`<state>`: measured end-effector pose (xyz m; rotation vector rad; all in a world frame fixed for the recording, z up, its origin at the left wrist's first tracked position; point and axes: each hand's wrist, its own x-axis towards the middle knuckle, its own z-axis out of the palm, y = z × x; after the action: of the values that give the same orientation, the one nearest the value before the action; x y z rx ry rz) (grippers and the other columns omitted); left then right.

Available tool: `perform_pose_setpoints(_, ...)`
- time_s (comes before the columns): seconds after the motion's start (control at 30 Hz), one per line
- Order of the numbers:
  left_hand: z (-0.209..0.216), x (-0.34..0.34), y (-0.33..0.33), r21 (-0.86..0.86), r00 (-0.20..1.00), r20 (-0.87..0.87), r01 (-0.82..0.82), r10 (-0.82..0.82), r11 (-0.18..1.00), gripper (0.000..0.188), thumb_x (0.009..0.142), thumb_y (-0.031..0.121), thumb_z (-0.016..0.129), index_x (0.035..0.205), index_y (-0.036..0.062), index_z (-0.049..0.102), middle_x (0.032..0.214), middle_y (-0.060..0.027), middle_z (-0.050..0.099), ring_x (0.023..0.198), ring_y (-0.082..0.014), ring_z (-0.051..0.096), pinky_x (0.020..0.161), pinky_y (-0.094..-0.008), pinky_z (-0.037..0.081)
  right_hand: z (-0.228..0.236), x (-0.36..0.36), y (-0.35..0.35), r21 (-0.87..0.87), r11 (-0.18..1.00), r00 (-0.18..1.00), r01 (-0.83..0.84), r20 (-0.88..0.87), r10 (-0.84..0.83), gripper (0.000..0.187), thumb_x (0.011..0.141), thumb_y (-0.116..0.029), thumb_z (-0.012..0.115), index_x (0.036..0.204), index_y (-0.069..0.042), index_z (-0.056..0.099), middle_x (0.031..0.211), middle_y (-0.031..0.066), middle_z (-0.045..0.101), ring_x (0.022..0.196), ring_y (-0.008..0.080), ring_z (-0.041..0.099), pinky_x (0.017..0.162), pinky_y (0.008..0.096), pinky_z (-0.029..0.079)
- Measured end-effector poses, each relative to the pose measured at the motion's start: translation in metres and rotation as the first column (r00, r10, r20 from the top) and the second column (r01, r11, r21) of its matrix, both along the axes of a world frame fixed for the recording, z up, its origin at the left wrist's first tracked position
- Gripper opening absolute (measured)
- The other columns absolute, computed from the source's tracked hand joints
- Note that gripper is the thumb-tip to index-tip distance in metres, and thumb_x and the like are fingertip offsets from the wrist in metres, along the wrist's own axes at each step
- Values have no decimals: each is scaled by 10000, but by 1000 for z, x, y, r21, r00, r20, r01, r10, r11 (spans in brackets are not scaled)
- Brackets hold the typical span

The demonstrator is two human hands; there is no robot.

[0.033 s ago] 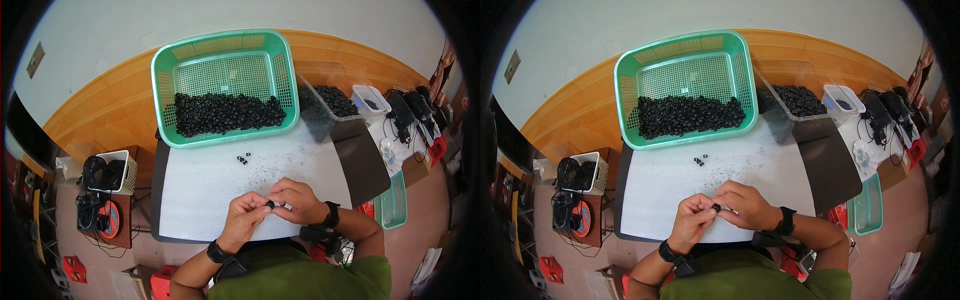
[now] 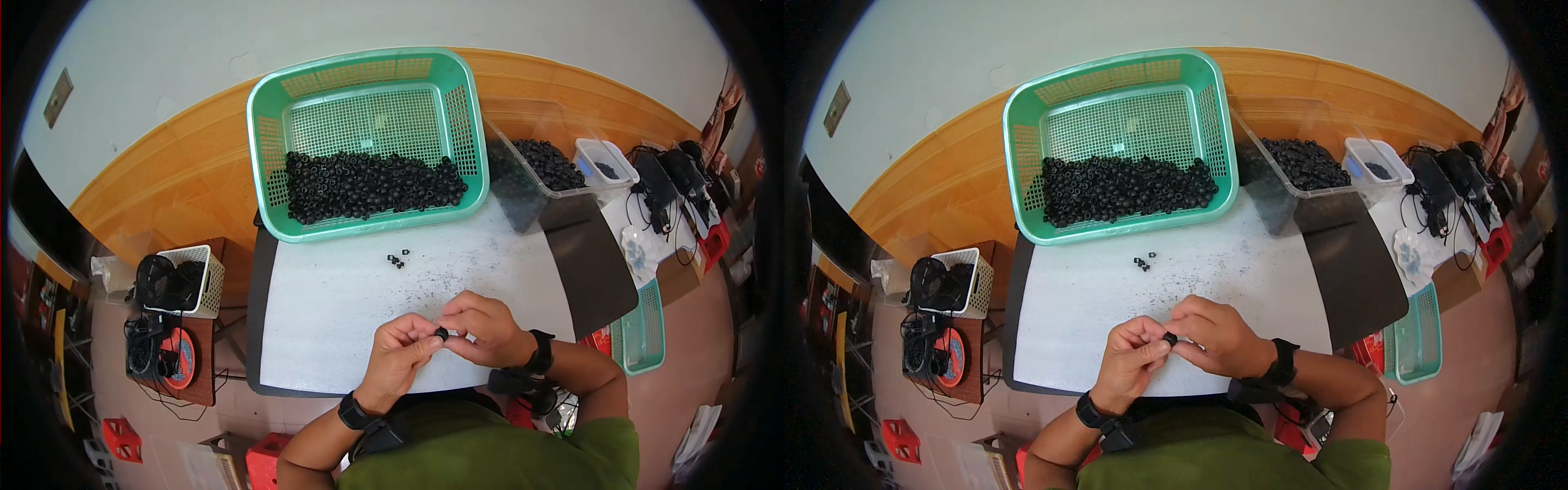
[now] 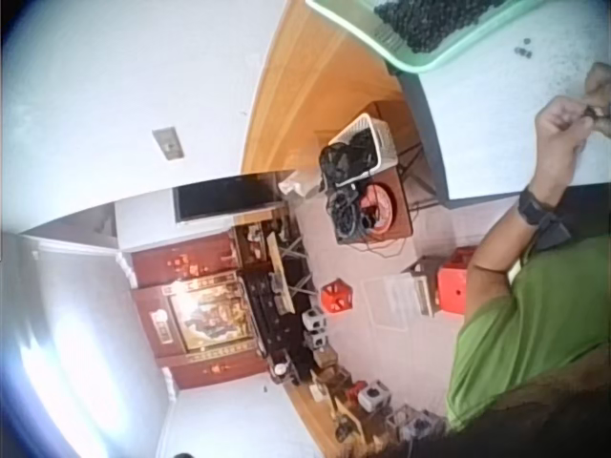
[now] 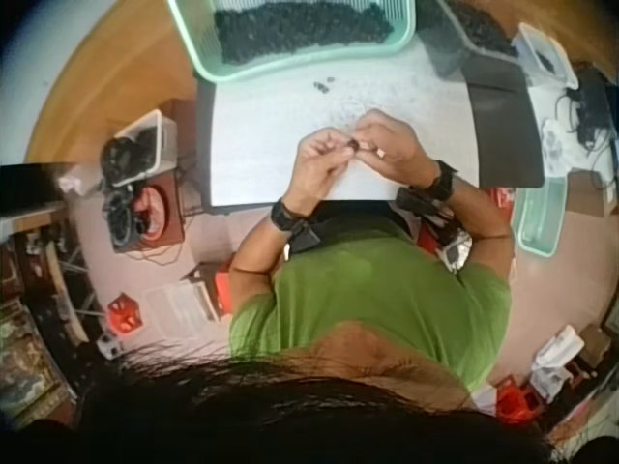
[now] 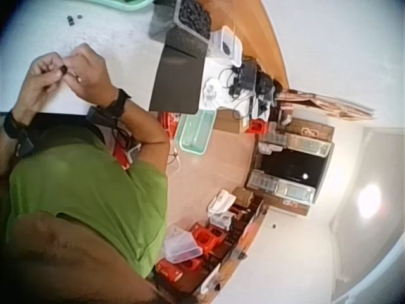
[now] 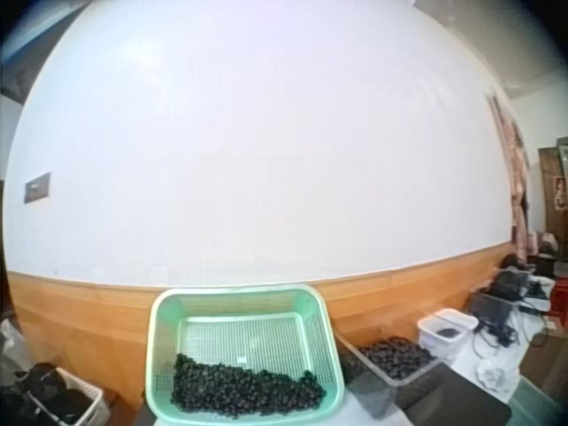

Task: Sorting small black rubber grommets or parts from a workspace into a green basket.

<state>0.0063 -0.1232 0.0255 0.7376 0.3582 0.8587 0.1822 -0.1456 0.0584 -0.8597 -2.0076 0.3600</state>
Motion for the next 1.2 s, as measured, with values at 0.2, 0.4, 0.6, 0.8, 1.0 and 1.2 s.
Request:
perform_pose_setpoints(0.2, -6, 2, 1, -24, 1000, 29, 12, -11, 1000, 66, 813, -3, 624, 871, 1, 591, 737, -17, 601, 516, -24, 383, 453, -177, 262, -2, -2, 4, 119, 993, 999, -12, 48, 6, 264, 646, 39, 671, 874, -1, 543, 854, 111, 528, 689, 265, 559, 557, 326, 467)
perform_pose_setpoints(0.4, 4, 9, 2, 14, 998, -63, 17, -16, 1000, 71, 804, -22, 619, 864, 7, 593, 719, -9, 583, 532, -39, 426, 464, -182, 312, -4, 6, 2, 180, 983, 995, -42, 92, 25, 213, 667, 44, 650, 829, 3, 518, 825, 109, 525, 681, 275, 548, 546, 328, 458)
perform_pose_setpoints(0.6, 18, 1, 13, 161, 949, -310, -7, 57, 987, 114, 798, -29, 617, 907, 2, 607, 658, 34, 541, 536, -25, 432, 468, -175, 328, 31, 44, 8, 201, 952, 973, 229, -35, -227, 292, 638, 87, 653, 884, -26, 545, 845, 107, 552, 696, 238, 566, 549, 310, 466)
perform_pose_setpoints(0.8, 7, -32, 47, -104, 973, -188, -152, 131, 983, 87, 847, 66, 586, 895, -6, 598, 575, 42, 398, 495, -59, 312, 480, -223, 313, 78, 159, 28, 319, 632, 655, 706, 46, -754, 276, 671, 69, 623, 938, 27, 568, 723, 113, 478, 594, 225, 482, 560, 306, 414)
perform_pose_setpoints(1.0, -7, -44, 63, -193, 969, -157, -217, 188, 957, 73, 849, 66, 587, 864, -5, 587, 586, 33, 403, 511, -64, 332, 490, -224, 324, 76, 129, 48, 484, 566, 616, 667, 69, -785, 284, 683, 72, 613, 954, 20, 550, 798, 157, 532, 694, 307, 547, 609, 360, 454)
perform_pose_setpoints(1.2, -11, -48, 62, -143, 967, -156, -225, 202, 964, 91, 849, 67, 586, 874, -20, 592, 592, 24, 430, 518, -70, 361, 508, -242, 361, 37, 36, 92, 186, 952, 834, 245, 460, -304, 73, 735, -64, 599, 781, -26, 557, 783, 117, 525, 754, 296, 555, 631, 393, 464)
